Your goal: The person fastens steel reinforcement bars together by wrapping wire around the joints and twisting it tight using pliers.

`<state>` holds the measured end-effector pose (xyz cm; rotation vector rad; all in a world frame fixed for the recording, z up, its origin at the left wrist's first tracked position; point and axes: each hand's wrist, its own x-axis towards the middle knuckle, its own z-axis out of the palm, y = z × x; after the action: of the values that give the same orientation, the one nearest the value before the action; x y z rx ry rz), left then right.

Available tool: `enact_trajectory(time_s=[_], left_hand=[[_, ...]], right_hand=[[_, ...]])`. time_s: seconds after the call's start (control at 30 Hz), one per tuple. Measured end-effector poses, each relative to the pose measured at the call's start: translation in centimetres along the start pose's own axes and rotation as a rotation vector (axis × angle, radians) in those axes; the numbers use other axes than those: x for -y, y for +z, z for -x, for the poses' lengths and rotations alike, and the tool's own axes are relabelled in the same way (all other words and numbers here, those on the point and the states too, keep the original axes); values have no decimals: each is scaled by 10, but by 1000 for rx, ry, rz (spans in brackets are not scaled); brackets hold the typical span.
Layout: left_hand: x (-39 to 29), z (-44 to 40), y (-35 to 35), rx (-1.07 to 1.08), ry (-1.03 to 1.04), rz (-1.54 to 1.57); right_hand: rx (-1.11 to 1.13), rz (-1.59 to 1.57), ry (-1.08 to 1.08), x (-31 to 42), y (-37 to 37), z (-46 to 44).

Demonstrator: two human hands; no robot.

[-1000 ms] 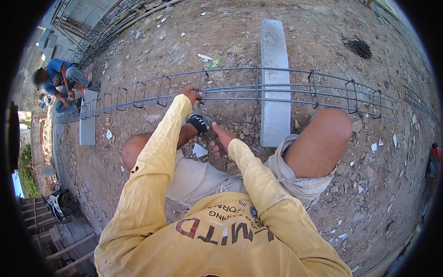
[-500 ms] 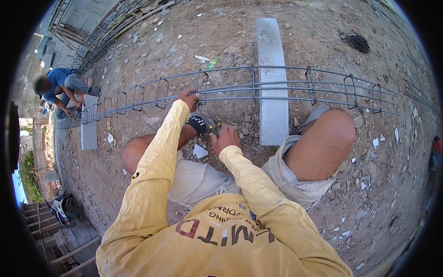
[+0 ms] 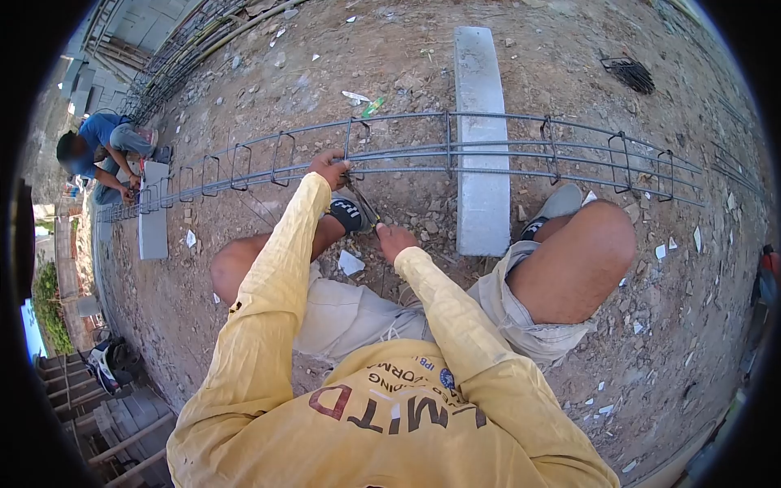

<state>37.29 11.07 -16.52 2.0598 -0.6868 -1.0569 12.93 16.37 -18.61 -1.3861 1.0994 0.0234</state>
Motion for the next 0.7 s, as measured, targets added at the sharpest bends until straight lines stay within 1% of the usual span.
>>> enact_trajectory(time_s=[0.03, 0.1, 0.17, 0.23, 0.27, 0.33, 0.37, 0.43, 0.47, 0.53, 0.57, 0.67, 0.7], left_hand=[[-2, 2, 1, -10, 4, -4], [-1, -1, 1, -20, 33, -17], [14, -11, 1, -19, 70, -39], [12, -9, 1, -27, 76, -14], [10, -7, 2, -28, 81, -2], [-3, 5, 1, 41, 37, 60], [-10, 10, -3, 68, 13, 89], [-11, 11, -3, 36, -19, 122], [-11, 12, 1, 24, -36, 144], [-2, 1, 4, 23, 1, 144], [3, -3, 3, 18, 20, 141], [-5, 4, 0, 31, -30, 129], [-8, 6, -1, 32, -32, 119]], right_hand=[[-119, 121, -4, 2, 4, 1], [-195, 54, -12, 6, 15, 3], [-80, -195, 64, 12, 14, 8], [218, -621, 223, 29, -11, 18], [379, -862, 290, 24, -12, 16], [711, -1340, 417, 17, -11, 14], [677, -1234, 389, 18, -9, 14], [599, -1020, 342, 29, -13, 27], [469, -884, 248, 28, -10, 27], [212, -600, 60, 30, -1, 28], [113, -453, 64, 32, 0, 27], [-419, 87, -252, 10, 22, 19], [-430, 138, -223, 13, 22, 23]])
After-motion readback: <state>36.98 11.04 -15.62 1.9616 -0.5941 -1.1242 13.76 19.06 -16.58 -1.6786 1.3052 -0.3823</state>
